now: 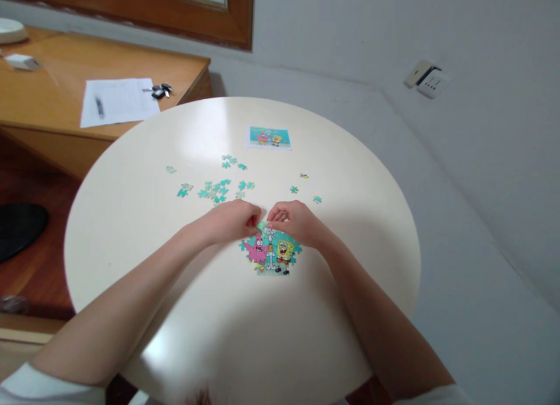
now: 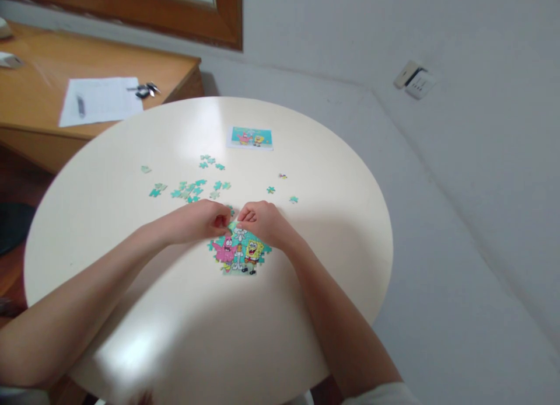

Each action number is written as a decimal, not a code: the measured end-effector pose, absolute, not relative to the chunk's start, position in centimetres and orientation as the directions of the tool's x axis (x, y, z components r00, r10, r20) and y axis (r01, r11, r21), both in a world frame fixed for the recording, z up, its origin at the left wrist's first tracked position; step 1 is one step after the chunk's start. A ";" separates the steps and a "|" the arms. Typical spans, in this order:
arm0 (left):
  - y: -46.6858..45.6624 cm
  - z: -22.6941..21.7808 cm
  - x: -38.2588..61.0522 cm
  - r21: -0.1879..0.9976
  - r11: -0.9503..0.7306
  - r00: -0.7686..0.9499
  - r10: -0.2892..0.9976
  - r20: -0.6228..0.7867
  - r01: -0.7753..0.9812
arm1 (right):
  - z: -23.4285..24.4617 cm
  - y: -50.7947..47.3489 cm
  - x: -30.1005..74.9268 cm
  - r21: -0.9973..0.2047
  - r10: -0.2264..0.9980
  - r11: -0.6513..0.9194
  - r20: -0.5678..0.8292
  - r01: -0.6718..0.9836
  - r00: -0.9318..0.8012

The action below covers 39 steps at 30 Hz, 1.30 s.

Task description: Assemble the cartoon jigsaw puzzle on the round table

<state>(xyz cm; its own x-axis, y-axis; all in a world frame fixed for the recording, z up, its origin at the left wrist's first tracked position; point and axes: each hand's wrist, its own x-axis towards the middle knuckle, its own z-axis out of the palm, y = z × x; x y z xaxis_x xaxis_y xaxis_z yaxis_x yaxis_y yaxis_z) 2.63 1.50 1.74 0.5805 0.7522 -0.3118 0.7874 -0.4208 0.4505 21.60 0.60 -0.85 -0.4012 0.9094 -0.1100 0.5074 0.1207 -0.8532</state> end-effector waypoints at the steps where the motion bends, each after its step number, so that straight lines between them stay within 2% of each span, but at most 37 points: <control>1: 1.5 1.8 2.6 0.450 -0.421 0.581 0.751 -0.313 0.787 | -0.8 0.6 21.5 -0.845 0.911 0.127 -0.107 0.519 -0.398; 10: 1.3 2.2 2.8 0.436 -0.409 0.567 0.753 -0.334 0.801 | 0.3 -0.2 21.0 -0.730 0.921 0.188 -0.101 0.657 -0.376; 20: 1.3 2.3 2.9 0.440 -0.407 0.569 0.746 -0.346 0.801 | 0.6 -0.3 20.5 -0.675 0.928 0.186 -0.117 0.714 -0.353; 26: 1.3 2.1 2.5 0.518 -0.415 0.611 0.737 -0.290 0.748 | 0.6 0.0 21.2 -0.757 0.942 0.215 -0.007 0.617 -0.336; 32: 1.5 2.2 2.4 0.589 -0.493 0.673 0.730 -0.120 0.640 | 0.4 1.4 23.1 -0.784 0.986 0.165 0.124 0.599 -0.109; 36: 1.5 1.9 2.4 0.596 -0.555 0.748 0.652 -0.120 0.580 | -0.3 1.9 23.6 -0.763 0.984 0.169 0.161 0.623 -0.070; 39: 1.5 1.6 2.3 0.581 -0.562 0.751 0.647 -0.134 0.588 | -0.6 1.9 23.5 -0.745 0.981 0.187 0.173 0.641 -0.085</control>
<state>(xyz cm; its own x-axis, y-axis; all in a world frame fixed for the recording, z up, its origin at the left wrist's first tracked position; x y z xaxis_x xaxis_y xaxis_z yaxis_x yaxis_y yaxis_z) 2.33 1.48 1.62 0.7507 0.6468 -0.1344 0.5885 -0.5623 0.5809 23.49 1.90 -0.63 -0.0854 0.9812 0.1730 0.6409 0.1870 -0.7445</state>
